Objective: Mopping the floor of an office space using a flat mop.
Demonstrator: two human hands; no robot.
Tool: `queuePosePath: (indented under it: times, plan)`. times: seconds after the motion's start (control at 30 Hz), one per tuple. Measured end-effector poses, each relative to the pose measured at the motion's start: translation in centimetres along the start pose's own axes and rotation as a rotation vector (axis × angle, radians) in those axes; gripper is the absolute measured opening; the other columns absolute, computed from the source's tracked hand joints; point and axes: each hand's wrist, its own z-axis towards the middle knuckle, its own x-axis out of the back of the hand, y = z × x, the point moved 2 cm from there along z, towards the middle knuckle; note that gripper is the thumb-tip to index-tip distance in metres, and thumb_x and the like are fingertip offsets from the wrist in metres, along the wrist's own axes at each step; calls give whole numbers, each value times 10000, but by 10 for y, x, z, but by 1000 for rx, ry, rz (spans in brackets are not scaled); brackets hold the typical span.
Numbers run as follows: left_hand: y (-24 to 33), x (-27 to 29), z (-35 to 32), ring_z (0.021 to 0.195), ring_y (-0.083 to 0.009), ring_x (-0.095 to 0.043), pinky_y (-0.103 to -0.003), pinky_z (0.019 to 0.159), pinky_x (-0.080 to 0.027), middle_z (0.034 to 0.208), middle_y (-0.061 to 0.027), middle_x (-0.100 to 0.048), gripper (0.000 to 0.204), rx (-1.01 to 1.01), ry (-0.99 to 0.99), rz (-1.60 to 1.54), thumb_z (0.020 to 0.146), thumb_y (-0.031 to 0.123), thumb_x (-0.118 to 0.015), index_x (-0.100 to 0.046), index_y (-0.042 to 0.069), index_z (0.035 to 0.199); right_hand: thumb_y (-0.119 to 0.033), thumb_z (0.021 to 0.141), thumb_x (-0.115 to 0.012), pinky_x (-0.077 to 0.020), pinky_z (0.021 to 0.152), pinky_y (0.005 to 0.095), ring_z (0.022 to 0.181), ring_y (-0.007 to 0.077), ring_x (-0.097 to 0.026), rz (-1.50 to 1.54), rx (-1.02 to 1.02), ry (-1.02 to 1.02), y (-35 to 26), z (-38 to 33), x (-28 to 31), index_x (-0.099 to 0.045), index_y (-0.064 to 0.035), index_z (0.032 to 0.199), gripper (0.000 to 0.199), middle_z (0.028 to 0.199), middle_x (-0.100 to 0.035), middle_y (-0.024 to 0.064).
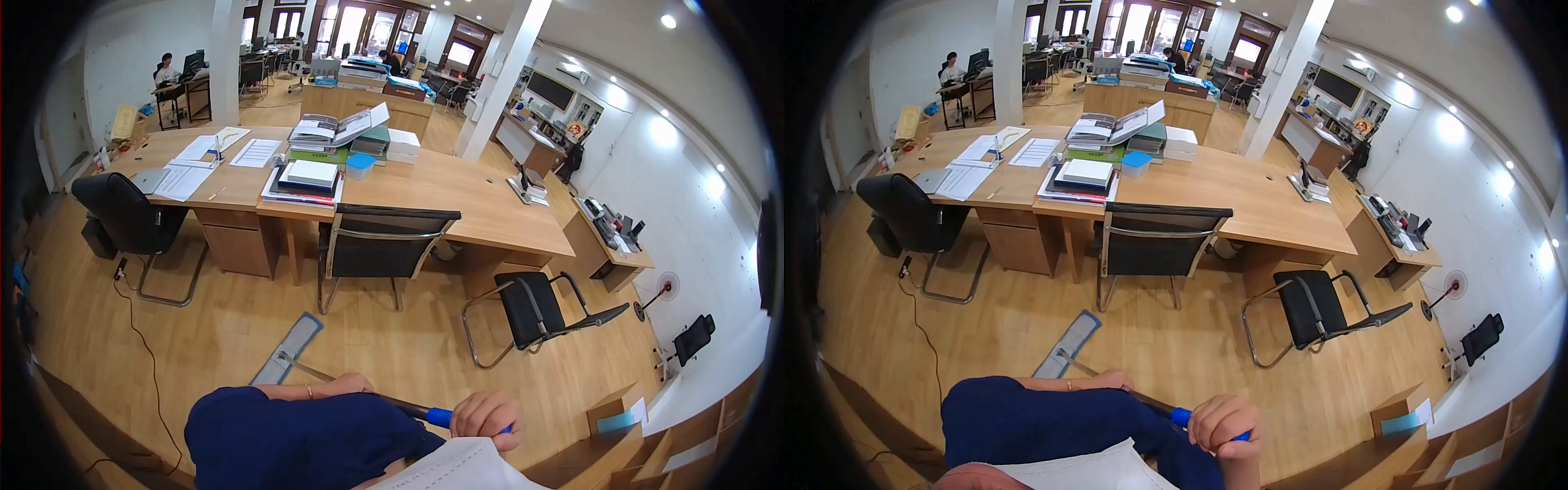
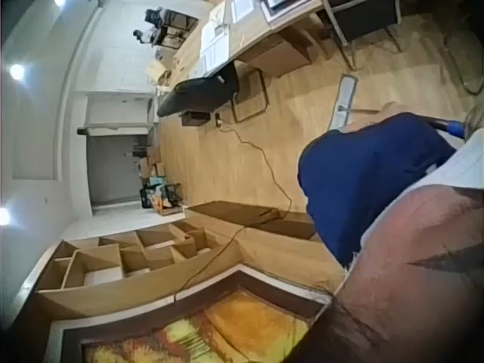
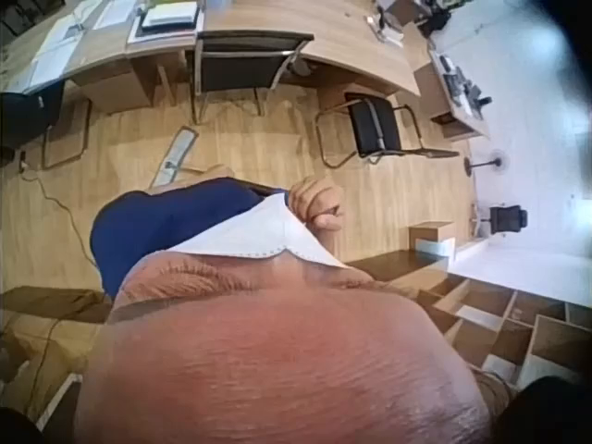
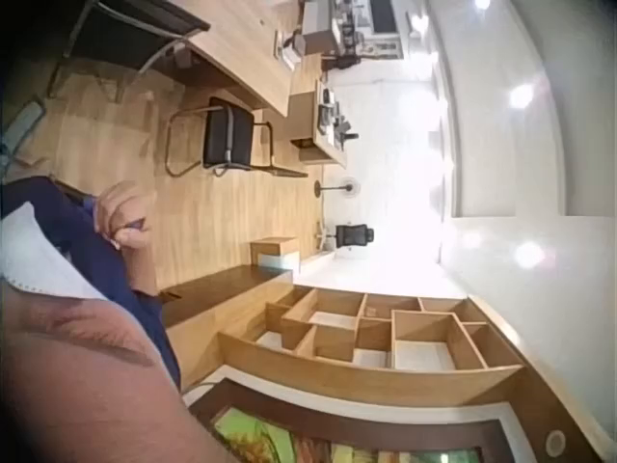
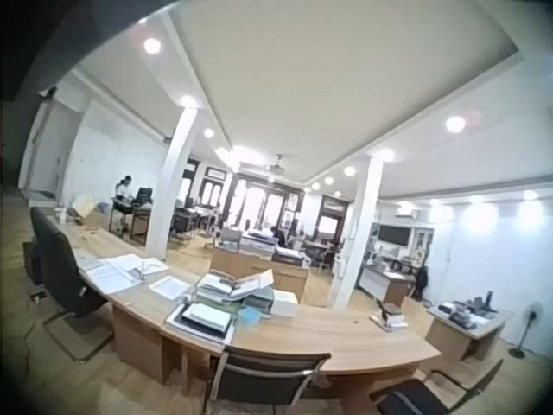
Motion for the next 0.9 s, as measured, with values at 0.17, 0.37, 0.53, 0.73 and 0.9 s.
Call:
queuePosePath:
  times: [0.17,0.37,0.53,0.73,0.9]
  plan:
    - [3,-25,25,532,-327,-473,-438,503,-336,574,-172,-475,288,-181,-62,-26,721,268,-623,-488,31,630,-87,791,-562,-496,500,369,412,248,-520,-231,-22,269,-30,-21,-24,-510,37,572,256,504,-516,147]
    - [84,-41,70,528,-332,-502,-438,509,-363,561,-180,-509,262,-306,-273,-49,761,254,-624,-571,27,639,-176,890,-551,-513,513,416,492,255,-563,-511,-113,183,-93,6,-62,-526,17,669,294,614,-566,184]
    - [117,-48,99,504,-314,-487,-432,494,-362,545,-159,-507,304,-452,-321,-145,735,281,-693,-555,41,610,-75,827,-557,-486,475,421,497,328,-557,-648,-91,-78,-98,29,-70,-505,44,661,211,625,-544,211]
    - [104,-29,105,754,-315,-586,-416,638,-435,816,-172,-619,333,-443,-227,48,725,321,-724,-604,66,903,-109,871,-561,-493,517,419,522,301,-554,-639,54,-163,-48,-7,-38,-506,54,698,244,663,-560,202]
    - [144,88,62,1167,-320,-500,-367,967,-397,1253,-196,-526,738,-464,-184,-91,734,361,-756,-443,67,1334,-104,753,-745,-494,512,357,496,234,-563,-710,-113,200,-19,5,-15,-576,1,733,201,598,-576,99]
